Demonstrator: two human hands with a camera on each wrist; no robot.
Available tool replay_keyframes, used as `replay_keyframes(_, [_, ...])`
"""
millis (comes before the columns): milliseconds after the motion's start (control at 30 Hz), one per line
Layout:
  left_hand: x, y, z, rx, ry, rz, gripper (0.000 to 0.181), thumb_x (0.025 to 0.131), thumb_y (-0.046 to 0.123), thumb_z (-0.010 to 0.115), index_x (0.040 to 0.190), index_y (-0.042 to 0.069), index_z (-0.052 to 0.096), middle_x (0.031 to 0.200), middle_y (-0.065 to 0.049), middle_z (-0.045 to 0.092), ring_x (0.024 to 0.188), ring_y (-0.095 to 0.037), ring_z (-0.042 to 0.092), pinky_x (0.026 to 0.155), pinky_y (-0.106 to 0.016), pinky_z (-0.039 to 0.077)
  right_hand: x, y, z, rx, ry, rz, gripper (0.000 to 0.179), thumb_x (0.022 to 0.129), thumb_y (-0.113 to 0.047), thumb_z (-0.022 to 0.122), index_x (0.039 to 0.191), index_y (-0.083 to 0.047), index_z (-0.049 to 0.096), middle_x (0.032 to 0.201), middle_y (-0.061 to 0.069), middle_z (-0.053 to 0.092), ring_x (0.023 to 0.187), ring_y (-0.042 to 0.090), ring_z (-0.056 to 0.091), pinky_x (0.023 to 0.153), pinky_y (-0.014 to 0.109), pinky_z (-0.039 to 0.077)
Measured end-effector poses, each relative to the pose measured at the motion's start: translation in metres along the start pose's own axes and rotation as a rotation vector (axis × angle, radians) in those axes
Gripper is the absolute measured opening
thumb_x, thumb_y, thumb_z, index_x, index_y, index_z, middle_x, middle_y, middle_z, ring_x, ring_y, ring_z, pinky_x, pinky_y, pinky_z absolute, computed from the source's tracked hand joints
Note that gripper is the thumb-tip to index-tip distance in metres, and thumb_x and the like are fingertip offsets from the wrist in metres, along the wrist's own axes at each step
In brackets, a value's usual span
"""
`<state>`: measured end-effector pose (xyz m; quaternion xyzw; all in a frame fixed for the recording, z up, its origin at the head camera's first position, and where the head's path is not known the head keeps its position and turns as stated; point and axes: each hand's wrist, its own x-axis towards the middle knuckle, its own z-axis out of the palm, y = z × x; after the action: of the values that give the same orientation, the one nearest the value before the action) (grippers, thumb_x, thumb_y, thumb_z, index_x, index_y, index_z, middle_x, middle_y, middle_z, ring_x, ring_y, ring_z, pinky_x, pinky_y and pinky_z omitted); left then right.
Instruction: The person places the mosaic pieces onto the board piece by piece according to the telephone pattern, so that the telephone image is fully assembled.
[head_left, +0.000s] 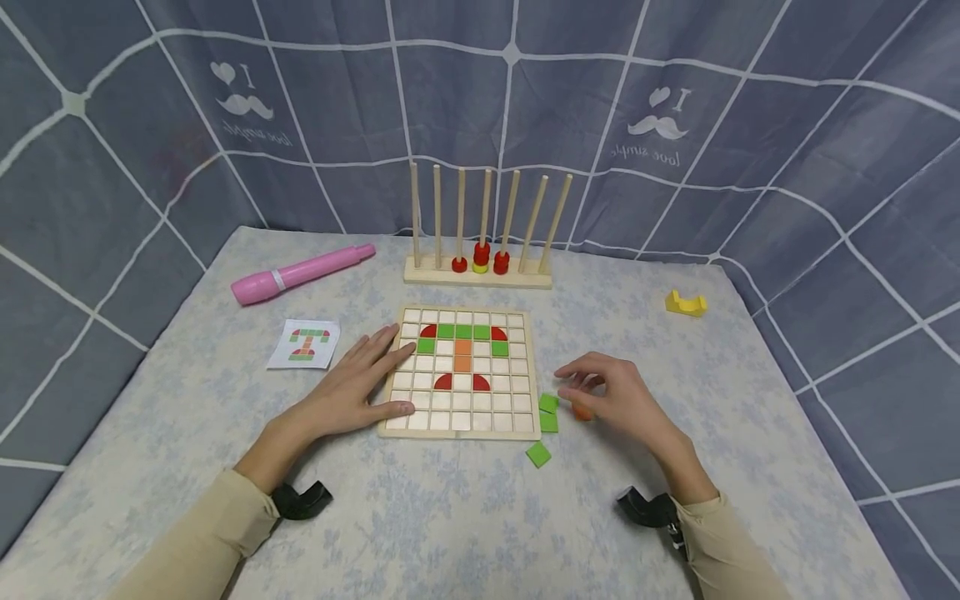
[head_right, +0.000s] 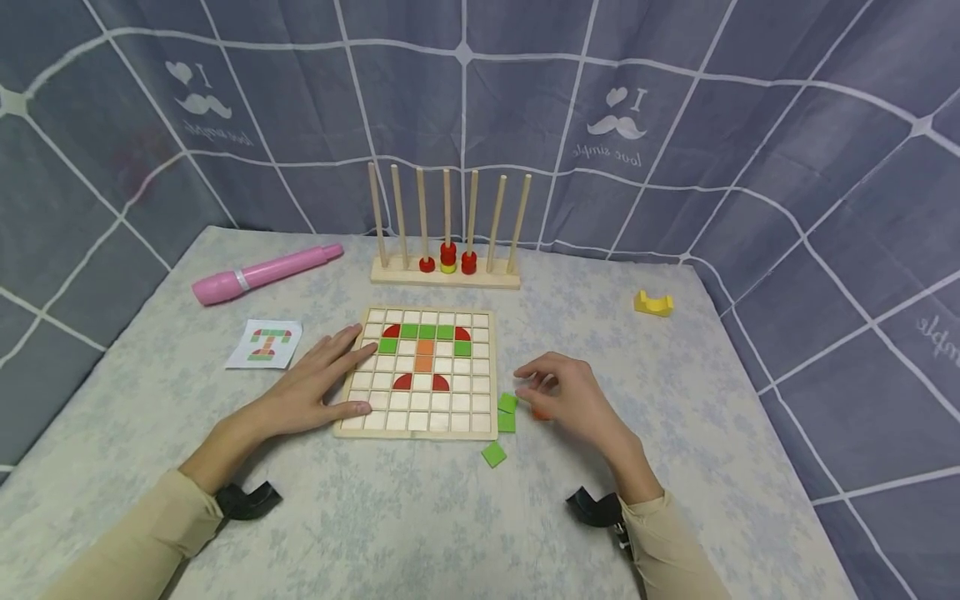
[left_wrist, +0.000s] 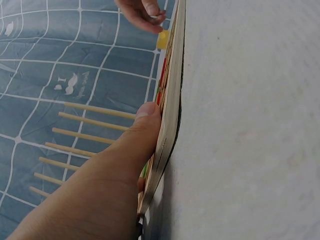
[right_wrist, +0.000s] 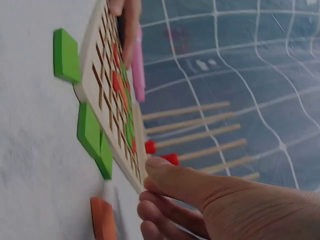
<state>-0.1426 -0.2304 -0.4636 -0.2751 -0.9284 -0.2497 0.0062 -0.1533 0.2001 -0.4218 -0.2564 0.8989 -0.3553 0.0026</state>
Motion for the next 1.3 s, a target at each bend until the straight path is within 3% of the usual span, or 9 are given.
replay_keyframes(233, [0.001,-0.001,-0.002,-0.003,-0.026,-0.016,0.095,0.092,0.056,0.076,0.167,0.016,0.034,0.176,-0.02,0.014,0.163,-0.041,0.013,0.132,-0.06,0.011,-0.011,0.016,-0.013,0.013,-0.091,0.075,0.032,0.083,-0.021,0.093,0.111,-0.014,0.081,0.101,-0.002,0.076,0.088,0.016,0.068,0.081,0.034,0.061])
replay_keyframes(433, [0.001,0.0,-0.005,0.003,-0.041,-0.029,0.096,0.091,0.056,0.077,0.167,0.017,0.033,0.177,-0.017,0.012,0.164,-0.038,0.012,0.133,-0.059,0.01,-0.014,0.02,-0.016,0.04,-0.2,0.067,0.031,0.079,-0.012,0.094,0.107,-0.013,0.08,0.096,-0.002,0.072,0.085,0.015,0.065,0.076,0.028,0.058])
replay_keyframes(733, [0.003,0.0,-0.004,0.009,-0.045,-0.027,0.096,0.092,0.058,0.075,0.168,0.019,0.032,0.177,-0.016,0.011,0.164,-0.038,0.011,0.133,-0.058,0.01,-0.01,0.02,-0.017,-0.009,-0.166,0.014,0.026,0.081,-0.007,0.091,0.102,-0.017,0.079,0.089,-0.005,0.07,0.079,0.015,0.064,0.071,0.029,0.057])
replay_keyframes(933, [0.003,0.001,-0.003,0.004,-0.03,-0.015,0.095,0.092,0.057,0.075,0.167,0.016,0.034,0.176,-0.019,0.014,0.164,-0.039,0.012,0.132,-0.06,0.011,0.009,0.009,-0.008,0.06,-0.155,-0.092,0.026,0.083,-0.008,0.088,0.105,-0.015,0.079,0.094,-0.003,0.073,0.079,0.017,0.066,0.071,0.033,0.06])
replay_keyframes(1300, [0.002,0.003,-0.005,-0.008,-0.044,-0.038,0.096,0.092,0.055,0.077,0.168,0.018,0.032,0.177,-0.017,0.012,0.164,-0.038,0.01,0.133,-0.058,0.009,0.057,-0.035,0.038,-0.004,-0.185,-0.155,0.02,0.086,-0.015,0.088,0.103,-0.013,0.078,0.09,-0.001,0.07,0.08,0.016,0.066,0.07,0.028,0.057])
